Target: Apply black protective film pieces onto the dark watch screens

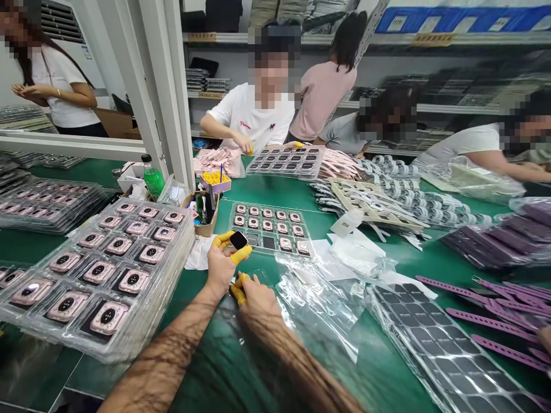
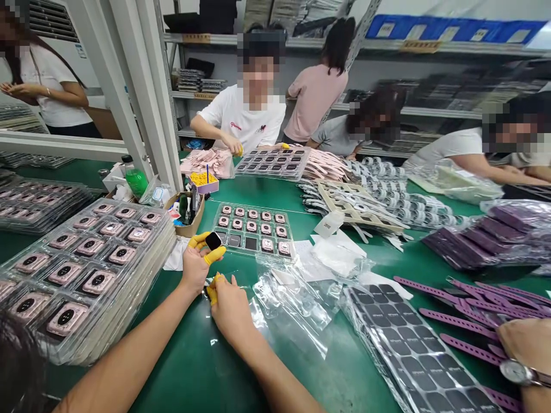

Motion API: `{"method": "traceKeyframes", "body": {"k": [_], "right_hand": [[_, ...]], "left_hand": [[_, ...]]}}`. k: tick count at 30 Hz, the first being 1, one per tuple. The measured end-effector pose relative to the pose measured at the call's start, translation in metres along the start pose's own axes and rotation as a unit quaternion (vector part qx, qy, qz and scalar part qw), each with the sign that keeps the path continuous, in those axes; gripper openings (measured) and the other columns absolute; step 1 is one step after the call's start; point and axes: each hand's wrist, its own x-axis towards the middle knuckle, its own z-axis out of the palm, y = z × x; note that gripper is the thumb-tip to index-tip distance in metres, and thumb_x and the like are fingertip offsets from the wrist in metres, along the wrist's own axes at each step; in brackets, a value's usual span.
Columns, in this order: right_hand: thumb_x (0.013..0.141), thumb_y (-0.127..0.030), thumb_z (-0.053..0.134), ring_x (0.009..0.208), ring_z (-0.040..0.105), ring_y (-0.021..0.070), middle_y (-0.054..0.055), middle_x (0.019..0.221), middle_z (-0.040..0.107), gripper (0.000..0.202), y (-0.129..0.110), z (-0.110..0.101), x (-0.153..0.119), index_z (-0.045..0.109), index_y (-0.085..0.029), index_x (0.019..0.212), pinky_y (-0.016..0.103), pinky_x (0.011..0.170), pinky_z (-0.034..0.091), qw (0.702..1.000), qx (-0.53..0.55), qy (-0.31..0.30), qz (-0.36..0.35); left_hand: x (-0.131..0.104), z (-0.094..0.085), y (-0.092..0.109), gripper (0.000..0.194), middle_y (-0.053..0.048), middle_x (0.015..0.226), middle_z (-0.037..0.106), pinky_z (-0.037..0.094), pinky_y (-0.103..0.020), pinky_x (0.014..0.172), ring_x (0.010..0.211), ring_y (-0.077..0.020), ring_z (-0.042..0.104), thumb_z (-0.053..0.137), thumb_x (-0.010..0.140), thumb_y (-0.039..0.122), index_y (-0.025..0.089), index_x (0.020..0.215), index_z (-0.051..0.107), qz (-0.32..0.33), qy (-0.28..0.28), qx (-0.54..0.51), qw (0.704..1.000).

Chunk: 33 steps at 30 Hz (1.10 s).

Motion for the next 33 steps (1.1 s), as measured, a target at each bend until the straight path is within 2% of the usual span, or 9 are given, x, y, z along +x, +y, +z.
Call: {"method": "traceKeyframes", "body": {"k": [3, 6, 9, 11, 14, 17, 21, 25, 33], "right_hand": [[0.082, -0.026, 0.063, 0.128, 0.055, 0.0302, 0.010, 0.132, 0.063, 0.003, 0.004, -0.008, -0.008, 0.064, -0.024, 0.084, 0.050, 0.112, 0.037, 0.985, 0.120, -0.082, -0.092], [0.080, -0.038, 0.067, 0.137, 0.044, 0.0341, 0.009, 0.141, 0.056, 0.012, 0.015, -0.034, -0.016, 0.067, -0.026, 0.084, 0.058, 0.116, 0.028, 0.949, 0.277, -0.100, -0.111], [0.083, -0.044, 0.065, 0.106, 0.064, 0.0282, 0.006, 0.112, 0.070, 0.016, 0.036, -0.066, -0.020, 0.069, -0.029, 0.087, 0.049, 0.097, 0.047, 0.912, 0.408, -0.027, -0.023], [0.078, -0.046, 0.071, 0.080, 0.064, 0.0224, 0.003, 0.088, 0.070, 0.019, 0.056, -0.077, -0.018, 0.070, -0.028, 0.083, 0.038, 0.075, 0.052, 0.873, 0.485, -0.005, 0.045], [0.062, -0.045, 0.083, 0.059, 0.053, 0.0144, 0.000, 0.071, 0.065, 0.028, 0.086, -0.072, -0.013, 0.070, -0.026, 0.077, 0.027, 0.053, 0.042, 0.798, 0.585, 0.016, 0.142], [0.056, -0.045, 0.087, 0.049, 0.043, 0.0095, -0.002, 0.069, 0.063, 0.038, 0.103, -0.056, -0.009, 0.072, -0.027, 0.085, 0.024, 0.046, 0.034, 0.742, 0.636, 0.041, 0.207], [0.051, -0.041, 0.090, 0.058, 0.053, 0.0133, -0.001, 0.072, 0.066, 0.039, 0.106, -0.052, -0.010, 0.072, -0.025, 0.081, 0.027, 0.056, 0.045, 0.747, 0.622, 0.053, 0.230], [0.056, -0.046, 0.087, 0.077, 0.062, 0.0190, 0.003, 0.079, 0.069, 0.036, 0.104, -0.059, -0.012, 0.070, -0.022, 0.077, 0.030, 0.072, 0.051, 0.777, 0.588, 0.036, 0.223], [0.061, -0.048, 0.085, 0.076, 0.063, 0.0171, 0.003, 0.081, 0.070, 0.040, 0.106, -0.054, -0.012, 0.069, -0.020, 0.084, 0.028, 0.070, 0.053, 0.749, 0.615, -0.015, 0.245]], "left_hand": [[0.003, -0.001, 0.003, 0.062, -0.003, 0.098, 0.066, 0.057, -0.026, 0.066, 0.067, -0.0114, 0.066, 0.089, 0.049, 0.022, 0.018, 0.103, 0.057, -0.002, 0.001, 0.010, 1.000], [0.004, -0.002, 0.001, 0.061, -0.005, 0.098, 0.068, 0.056, -0.026, 0.074, 0.075, -0.0134, 0.069, 0.088, 0.052, 0.020, 0.017, 0.105, 0.058, -0.009, -0.004, 0.032, 0.999], [-0.005, 0.000, -0.008, 0.058, -0.005, 0.097, 0.070, 0.055, -0.026, 0.076, 0.078, -0.0151, 0.070, 0.086, 0.054, 0.019, 0.019, 0.105, 0.059, -0.031, -0.011, 0.073, 0.997], [-0.016, 0.004, -0.018, 0.055, -0.004, 0.096, 0.072, 0.055, -0.028, 0.075, 0.080, -0.0180, 0.071, 0.086, 0.053, 0.017, 0.023, 0.102, 0.062, -0.068, -0.053, 0.112, 0.990], [-0.034, 0.009, -0.031, 0.054, -0.002, 0.092, 0.074, 0.056, -0.034, 0.072, 0.080, -0.0238, 0.072, 0.086, 0.050, 0.017, 0.030, 0.098, 0.066, -0.133, -0.147, 0.189, 0.962], [-0.044, 0.011, -0.036, 0.050, -0.001, 0.083, 0.075, 0.056, -0.037, 0.068, 0.077, -0.0264, 0.072, 0.084, 0.054, 0.023, 0.034, 0.099, 0.066, -0.162, -0.203, 0.257, 0.931], [-0.046, 0.012, -0.031, 0.044, 0.002, 0.080, 0.074, 0.056, -0.036, 0.070, 0.079, -0.0235, 0.072, 0.079, 0.063, 0.027, 0.037, 0.104, 0.066, -0.160, -0.215, 0.272, 0.924], [-0.043, 0.016, -0.027, 0.052, -0.001, 0.080, 0.074, 0.057, -0.030, 0.070, 0.076, -0.0204, 0.072, 0.082, 0.058, 0.021, 0.026, 0.108, 0.067, -0.186, -0.202, 0.265, 0.924], [-0.044, 0.025, -0.020, 0.061, -0.003, 0.079, 0.075, 0.055, -0.023, 0.069, 0.078, -0.0186, 0.072, 0.083, 0.058, 0.016, 0.015, 0.117, 0.066, -0.218, -0.216, 0.303, 0.902]]}}
